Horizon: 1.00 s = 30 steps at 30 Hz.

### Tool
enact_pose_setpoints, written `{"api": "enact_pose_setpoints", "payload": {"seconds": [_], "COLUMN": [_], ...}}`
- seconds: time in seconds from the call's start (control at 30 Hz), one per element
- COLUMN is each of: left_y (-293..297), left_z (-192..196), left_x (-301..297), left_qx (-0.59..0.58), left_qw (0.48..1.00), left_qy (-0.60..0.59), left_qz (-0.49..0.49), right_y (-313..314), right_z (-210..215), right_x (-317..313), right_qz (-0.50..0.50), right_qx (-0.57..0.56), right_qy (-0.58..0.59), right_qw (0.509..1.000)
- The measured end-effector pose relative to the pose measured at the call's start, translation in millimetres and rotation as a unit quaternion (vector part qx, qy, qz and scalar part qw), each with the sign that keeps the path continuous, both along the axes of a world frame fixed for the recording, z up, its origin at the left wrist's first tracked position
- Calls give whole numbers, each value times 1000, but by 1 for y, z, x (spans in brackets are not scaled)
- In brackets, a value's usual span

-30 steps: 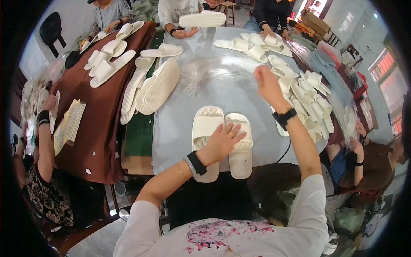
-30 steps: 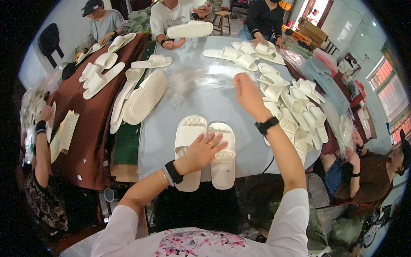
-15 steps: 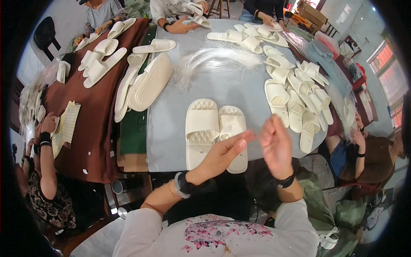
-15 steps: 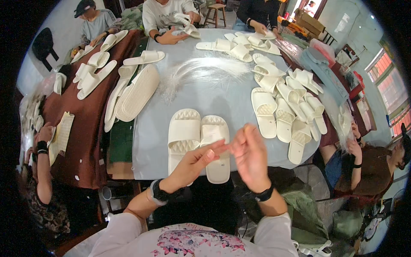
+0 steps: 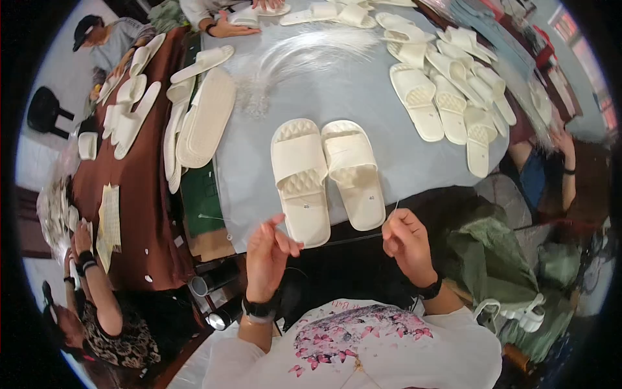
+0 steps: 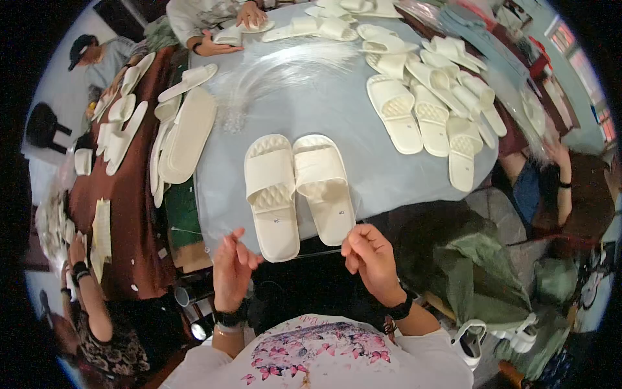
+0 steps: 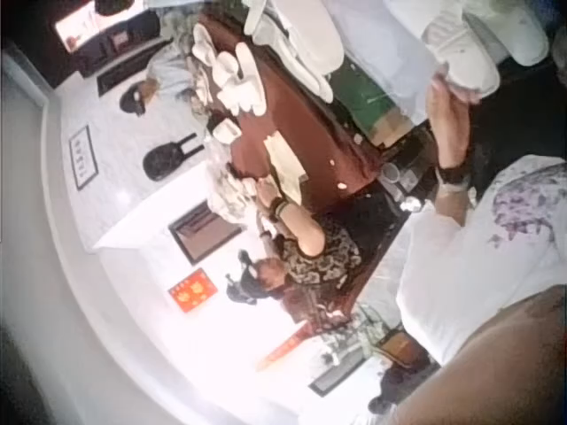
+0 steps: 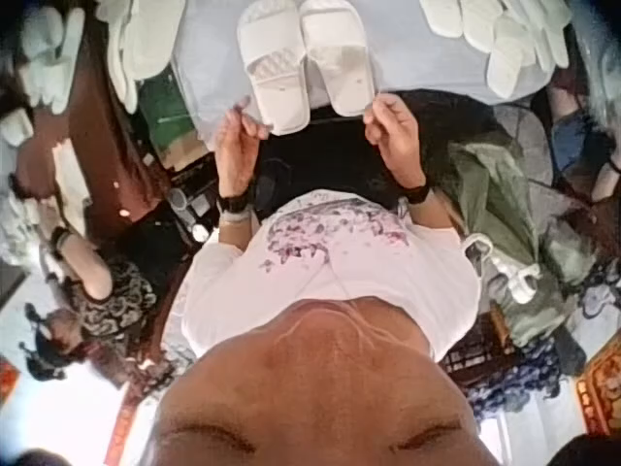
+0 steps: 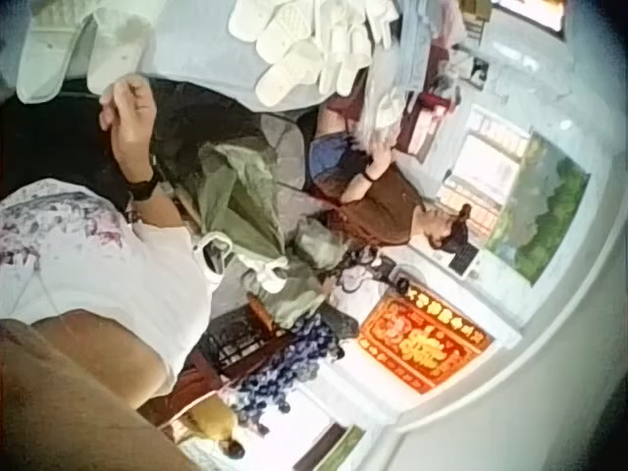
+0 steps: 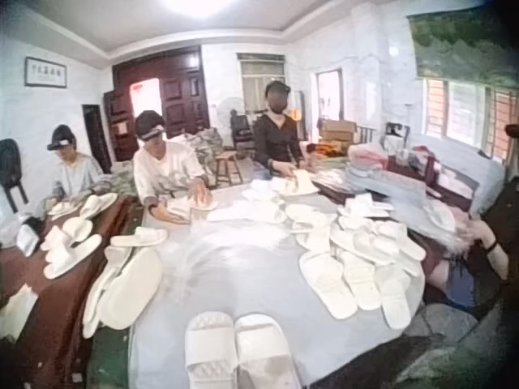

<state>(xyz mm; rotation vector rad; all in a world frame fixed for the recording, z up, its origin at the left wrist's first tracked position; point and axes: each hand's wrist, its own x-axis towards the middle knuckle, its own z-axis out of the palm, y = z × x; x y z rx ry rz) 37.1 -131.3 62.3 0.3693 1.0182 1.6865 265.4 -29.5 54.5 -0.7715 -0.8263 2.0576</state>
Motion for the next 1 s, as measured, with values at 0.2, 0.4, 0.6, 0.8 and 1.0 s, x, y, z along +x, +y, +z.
{"api": "enact_pose_setpoints", "payload": {"seconds": [0.2, 0.4, 0.6, 0.8, 1.0], "left_y": [2, 59, 174, 263, 272], "left_z": [-8, 27, 38, -45, -19], "left_x": [12, -14, -22, -37, -17], "left_qx": [-54, 13, -1, 31, -119], "left_qw": [998, 997, 835, 664, 672], "left_qy": [-3, 80, 548, 713, 598], "left_qz": [21, 8, -56, -221, -421], "right_y": [-9, 20, 66, 79, 83], "right_z": [-38, -35, -46, -57, -69], "right_x": [18, 6, -28, -82, -103], "right_qz": [51, 95, 132, 12, -100], "right_qx": [-170, -166, -157, -137, -132], "right_qy": [-125, -151, -119, -109, -84], "right_qw": [976, 970, 971, 985, 983]}}
